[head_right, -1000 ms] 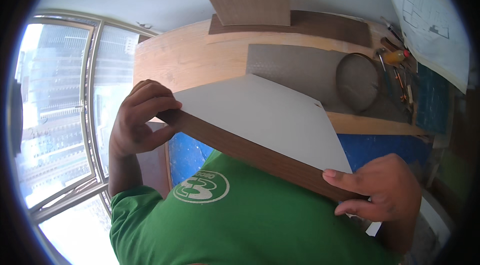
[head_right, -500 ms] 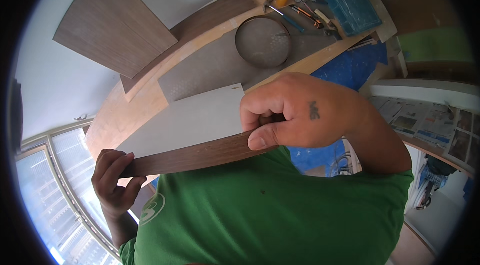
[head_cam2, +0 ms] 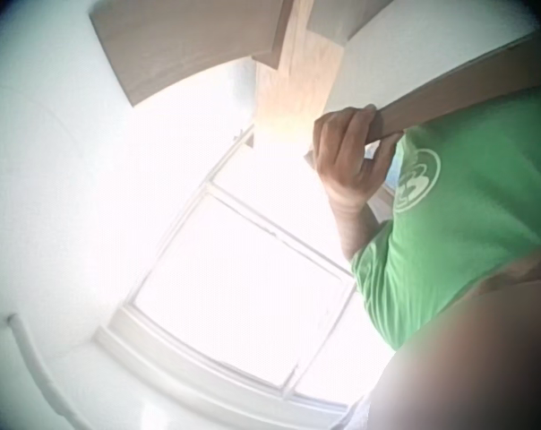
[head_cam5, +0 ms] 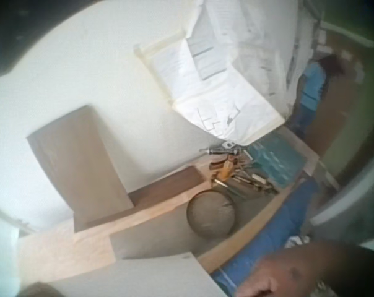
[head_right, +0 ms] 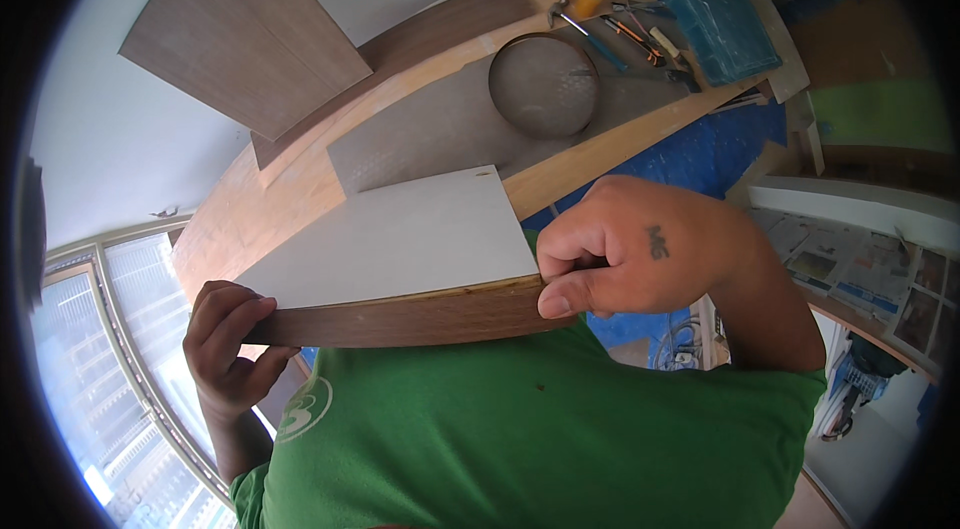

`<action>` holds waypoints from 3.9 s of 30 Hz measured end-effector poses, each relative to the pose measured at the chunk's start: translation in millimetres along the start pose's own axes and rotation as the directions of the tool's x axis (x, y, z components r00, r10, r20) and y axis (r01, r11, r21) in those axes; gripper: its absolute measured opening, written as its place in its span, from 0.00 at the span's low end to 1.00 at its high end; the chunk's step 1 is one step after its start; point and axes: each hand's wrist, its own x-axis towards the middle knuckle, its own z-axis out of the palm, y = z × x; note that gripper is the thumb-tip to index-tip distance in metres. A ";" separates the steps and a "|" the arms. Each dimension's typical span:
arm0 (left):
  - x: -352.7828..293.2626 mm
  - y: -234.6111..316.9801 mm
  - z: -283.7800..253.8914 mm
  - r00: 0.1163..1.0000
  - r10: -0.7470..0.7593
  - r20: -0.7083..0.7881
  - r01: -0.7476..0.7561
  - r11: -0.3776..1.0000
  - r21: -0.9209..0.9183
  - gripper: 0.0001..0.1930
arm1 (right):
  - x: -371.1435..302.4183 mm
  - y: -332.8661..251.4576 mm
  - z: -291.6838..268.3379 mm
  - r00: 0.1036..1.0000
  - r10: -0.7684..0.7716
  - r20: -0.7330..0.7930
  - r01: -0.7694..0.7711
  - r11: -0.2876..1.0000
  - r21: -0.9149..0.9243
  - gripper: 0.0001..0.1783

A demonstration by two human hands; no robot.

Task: The person unpacks a wooden panel from a cardboard box, aligns and attaches a brown edge strip to its side, and uses a hammer to secure the strip. The person then discards the strip and continues handling the panel.

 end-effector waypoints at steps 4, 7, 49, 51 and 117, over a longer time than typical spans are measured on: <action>2.1 -1.0 -1.5 1.000 -0.005 0.023 0.005 1.000 -0.003 0.28 | 0.1 6.3 0.4 0.999 -0.043 -0.015 0.044 0.999 0.022 0.18; 4.7 0.0 -2.7 0.999 -0.019 0.026 0.019 1.000 -0.006 0.26 | 0.6 8.8 -0.6 1.000 -0.001 -0.008 0.001 0.999 0.035 0.17; 36.8 36.2 4.3 0.987 -0.042 0.153 0.060 0.992 -0.115 0.26 | 5.8 3.8 -8.5 0.992 0.111 0.059 -0.112 0.994 0.009 0.19; 44.3 43.6 10.2 0.984 -0.028 0.176 0.049 0.992 -0.120 0.25 | 5.2 3.9 -8.0 0.991 0.124 0.040 -0.124 0.992 0.001 0.19; 94.6 12.8 69.7 0.895 0.206 -0.395 -0.063 0.936 0.345 0.21 | 55.0 -26.6 22.2 0.730 -0.617 -0.294 -0.128 0.300 -0.945 0.26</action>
